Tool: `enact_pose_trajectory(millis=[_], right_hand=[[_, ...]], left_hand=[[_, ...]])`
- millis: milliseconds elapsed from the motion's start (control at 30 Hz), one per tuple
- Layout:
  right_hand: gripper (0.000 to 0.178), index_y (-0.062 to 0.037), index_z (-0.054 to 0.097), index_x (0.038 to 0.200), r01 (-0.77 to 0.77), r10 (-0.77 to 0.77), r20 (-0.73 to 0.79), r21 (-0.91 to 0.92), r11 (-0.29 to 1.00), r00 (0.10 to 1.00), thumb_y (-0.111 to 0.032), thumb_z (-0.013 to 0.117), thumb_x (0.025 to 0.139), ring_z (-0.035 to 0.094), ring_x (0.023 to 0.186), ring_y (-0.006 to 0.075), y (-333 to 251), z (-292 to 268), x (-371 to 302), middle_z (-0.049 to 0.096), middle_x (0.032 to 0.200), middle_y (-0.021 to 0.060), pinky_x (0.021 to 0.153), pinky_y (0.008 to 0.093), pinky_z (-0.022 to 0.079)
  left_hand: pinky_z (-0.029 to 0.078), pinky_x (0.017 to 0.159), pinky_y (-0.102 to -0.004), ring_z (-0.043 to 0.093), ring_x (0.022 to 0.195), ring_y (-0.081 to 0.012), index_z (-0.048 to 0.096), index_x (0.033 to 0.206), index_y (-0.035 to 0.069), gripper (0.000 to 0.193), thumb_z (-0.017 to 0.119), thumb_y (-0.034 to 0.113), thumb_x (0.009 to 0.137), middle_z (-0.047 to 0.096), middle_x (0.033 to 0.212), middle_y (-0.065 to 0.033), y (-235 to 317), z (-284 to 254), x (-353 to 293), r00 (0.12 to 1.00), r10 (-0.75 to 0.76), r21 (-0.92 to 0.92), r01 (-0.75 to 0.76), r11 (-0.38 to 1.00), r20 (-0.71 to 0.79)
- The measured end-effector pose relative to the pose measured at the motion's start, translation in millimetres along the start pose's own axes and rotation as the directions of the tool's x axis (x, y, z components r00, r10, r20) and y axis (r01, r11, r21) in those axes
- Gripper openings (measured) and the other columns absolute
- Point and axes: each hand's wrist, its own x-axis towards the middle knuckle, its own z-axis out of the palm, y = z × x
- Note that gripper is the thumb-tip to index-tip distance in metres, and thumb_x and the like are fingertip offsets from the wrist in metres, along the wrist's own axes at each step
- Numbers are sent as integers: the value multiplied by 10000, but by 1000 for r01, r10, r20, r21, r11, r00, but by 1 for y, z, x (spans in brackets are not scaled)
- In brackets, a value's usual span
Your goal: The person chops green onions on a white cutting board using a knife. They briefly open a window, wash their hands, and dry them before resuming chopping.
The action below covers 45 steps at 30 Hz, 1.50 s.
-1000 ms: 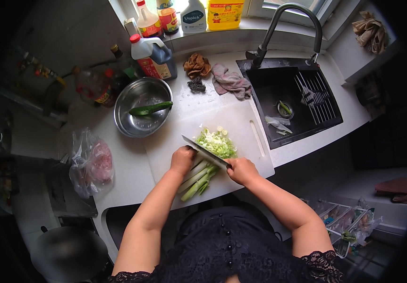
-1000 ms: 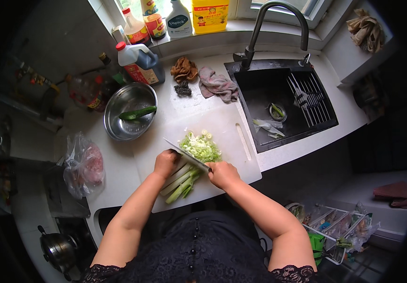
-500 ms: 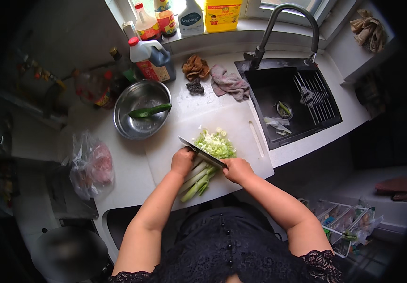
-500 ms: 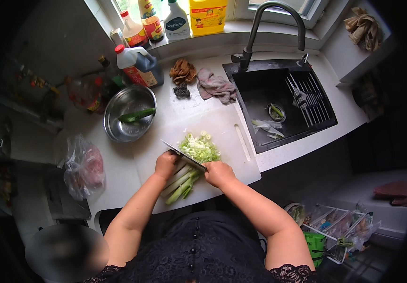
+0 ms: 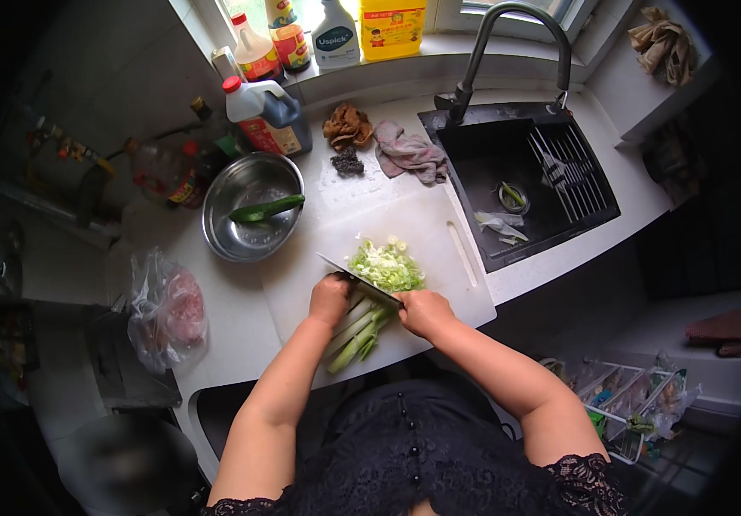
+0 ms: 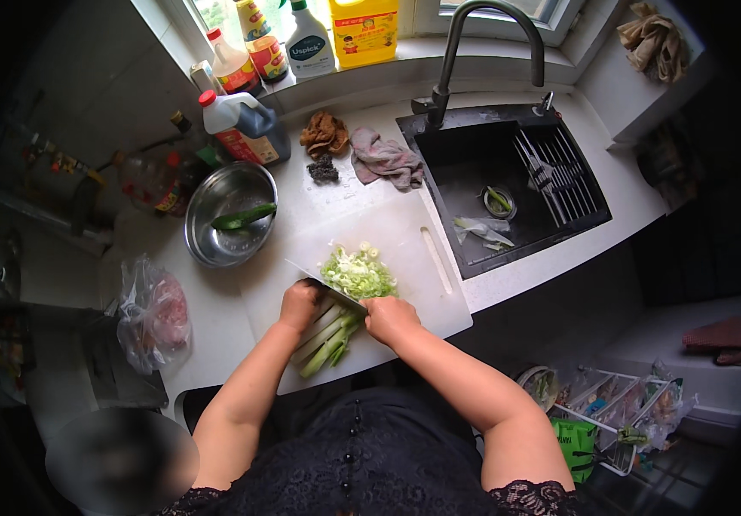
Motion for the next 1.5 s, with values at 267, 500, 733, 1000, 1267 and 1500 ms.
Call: enact_pose_trajectory(millis=[267,500,733,1000,1267,1500], right_hand=[[346,-203,691,1148,19,-18,-19,41,999,1000,-201,558,828,665,892,362,0,-5,-3,701,961,153,806,472,534],[356,-204,693,1140,14,-14,8,-8,1000,1000,-181,537,821,662,878,371,-1,-9,-6,697,937,164,797,483,531],[335,-218,700,1112,37,-36,-22,50,998,999,-189,559,810,655,836,380,-7,3,13,692,883,168,755,488,532],[330,-227,701,1110,21,-15,-69,86,996,997,-203,566,810,656,838,380,-1,-1,-1,694,893,167,776,485,532],[365,-188,699,1149,-7,8,35,-23,1000,999,-170,551,815,668,923,359,-11,-10,-9,698,988,175,833,465,533],[323,-250,706,1093,32,-33,-68,-18,999,997,-230,581,795,661,836,380,0,16,6,694,901,170,773,481,537]], left_hand=[[550,726,-392,660,822,-318,737,867,105,195,651,50,701,694,915,-121,-12,-1,-1,995,102,-36,-102,994,-5],[549,726,-394,658,817,-317,739,876,109,215,643,41,696,690,906,-118,-5,-5,1,998,56,-59,-55,997,9],[545,710,-391,656,824,-311,733,894,116,177,640,65,753,686,921,-117,-2,-11,0,998,54,-107,-52,993,21],[553,694,-378,663,795,-291,737,861,117,154,683,53,731,690,890,-99,-14,-2,-4,996,84,-77,-87,993,-39],[553,717,-383,666,821,-306,747,868,134,155,681,87,735,694,905,-109,-18,3,-6,991,124,-41,-126,991,-55],[543,753,-401,651,874,-313,749,889,139,208,657,74,714,680,930,-107,-16,7,-7,997,71,14,-70,997,-29]])
